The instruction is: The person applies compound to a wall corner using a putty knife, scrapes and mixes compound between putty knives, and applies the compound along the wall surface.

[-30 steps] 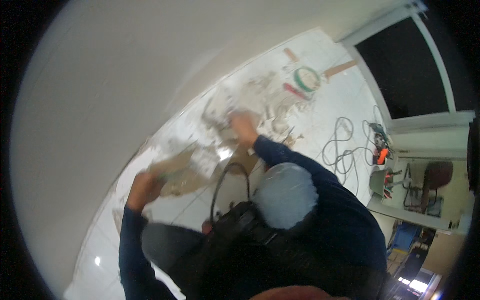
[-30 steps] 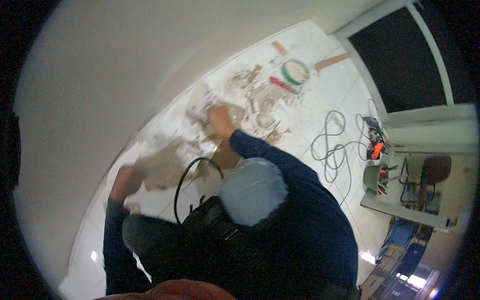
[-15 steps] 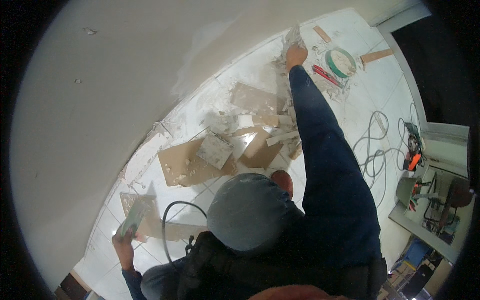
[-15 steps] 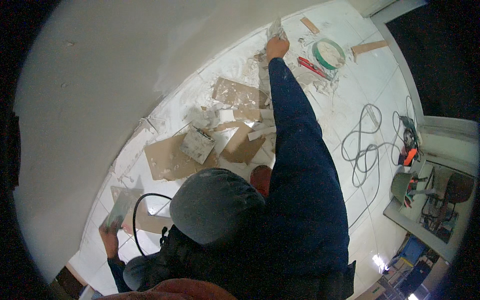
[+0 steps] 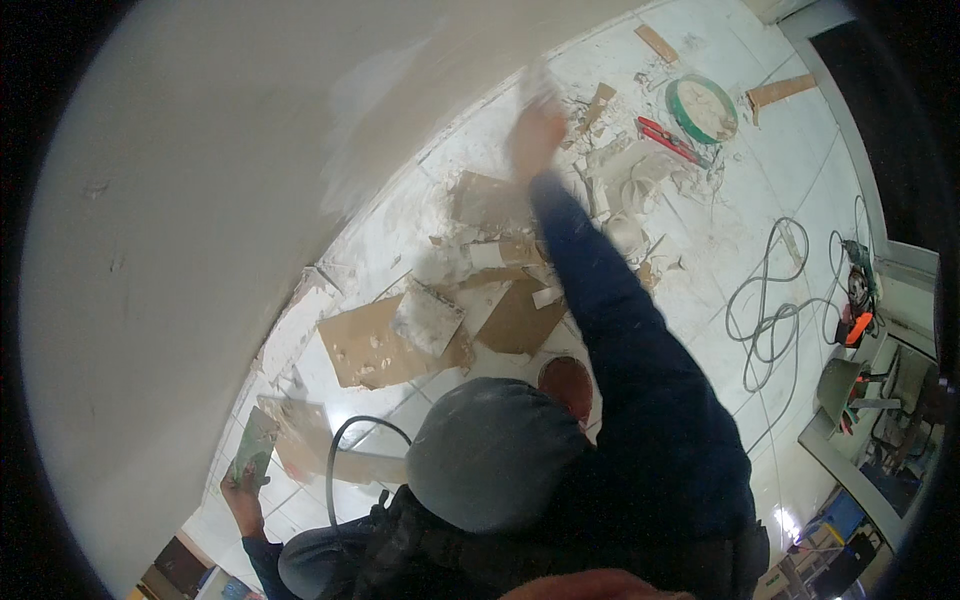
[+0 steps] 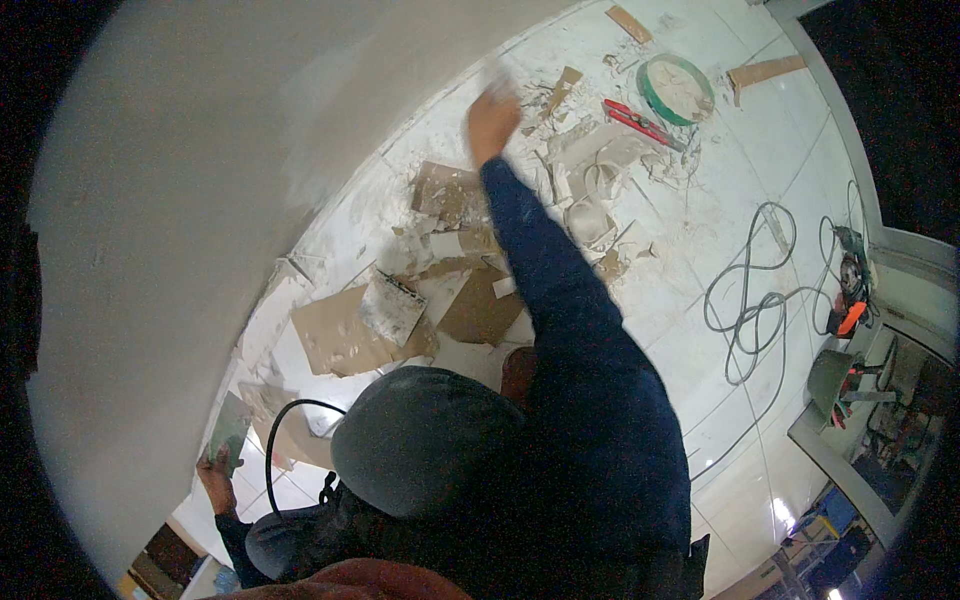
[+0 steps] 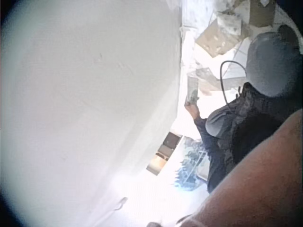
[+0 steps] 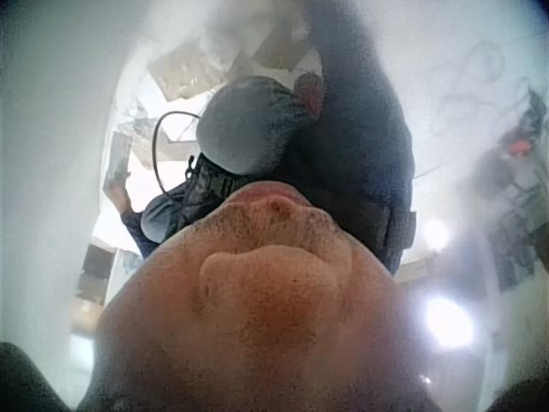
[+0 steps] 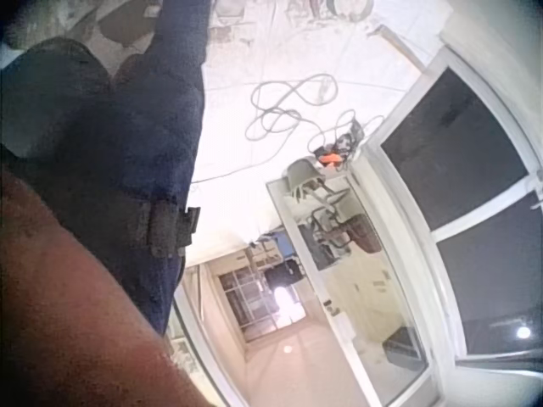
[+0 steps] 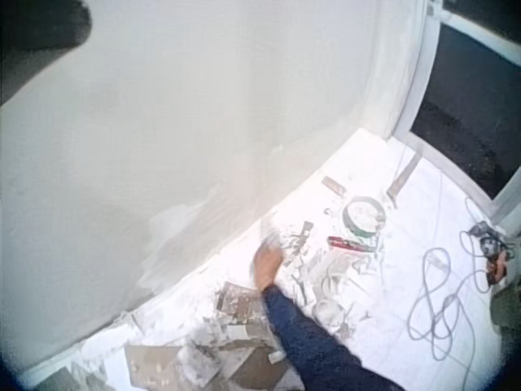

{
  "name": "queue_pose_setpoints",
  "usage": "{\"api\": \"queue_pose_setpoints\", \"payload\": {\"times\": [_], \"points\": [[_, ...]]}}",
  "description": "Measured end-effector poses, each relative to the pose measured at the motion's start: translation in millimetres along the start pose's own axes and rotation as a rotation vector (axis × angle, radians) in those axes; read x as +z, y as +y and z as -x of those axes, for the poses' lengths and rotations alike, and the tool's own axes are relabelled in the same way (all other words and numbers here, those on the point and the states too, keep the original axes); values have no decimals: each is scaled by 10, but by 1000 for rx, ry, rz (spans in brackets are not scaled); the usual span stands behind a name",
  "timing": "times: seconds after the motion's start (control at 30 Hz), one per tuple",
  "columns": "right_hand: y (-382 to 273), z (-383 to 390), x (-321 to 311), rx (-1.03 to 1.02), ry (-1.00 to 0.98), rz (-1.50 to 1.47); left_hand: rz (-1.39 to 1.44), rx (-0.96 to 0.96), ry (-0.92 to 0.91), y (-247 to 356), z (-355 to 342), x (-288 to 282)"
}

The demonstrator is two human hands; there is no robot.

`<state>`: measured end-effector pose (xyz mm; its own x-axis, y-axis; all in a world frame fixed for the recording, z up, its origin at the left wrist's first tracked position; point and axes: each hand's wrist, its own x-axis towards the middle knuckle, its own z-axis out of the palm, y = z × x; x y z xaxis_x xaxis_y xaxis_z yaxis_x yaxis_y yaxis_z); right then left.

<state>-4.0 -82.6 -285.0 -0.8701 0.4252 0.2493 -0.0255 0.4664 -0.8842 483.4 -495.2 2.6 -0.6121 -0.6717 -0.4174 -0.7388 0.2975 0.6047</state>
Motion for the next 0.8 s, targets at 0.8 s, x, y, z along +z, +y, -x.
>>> {"api": "queue_pose_setpoints", "payload": {"times": [0.8], "points": [[1449,-2094,-204,-45,319,242,7,-18,-76,-219,-323,-84]]}}
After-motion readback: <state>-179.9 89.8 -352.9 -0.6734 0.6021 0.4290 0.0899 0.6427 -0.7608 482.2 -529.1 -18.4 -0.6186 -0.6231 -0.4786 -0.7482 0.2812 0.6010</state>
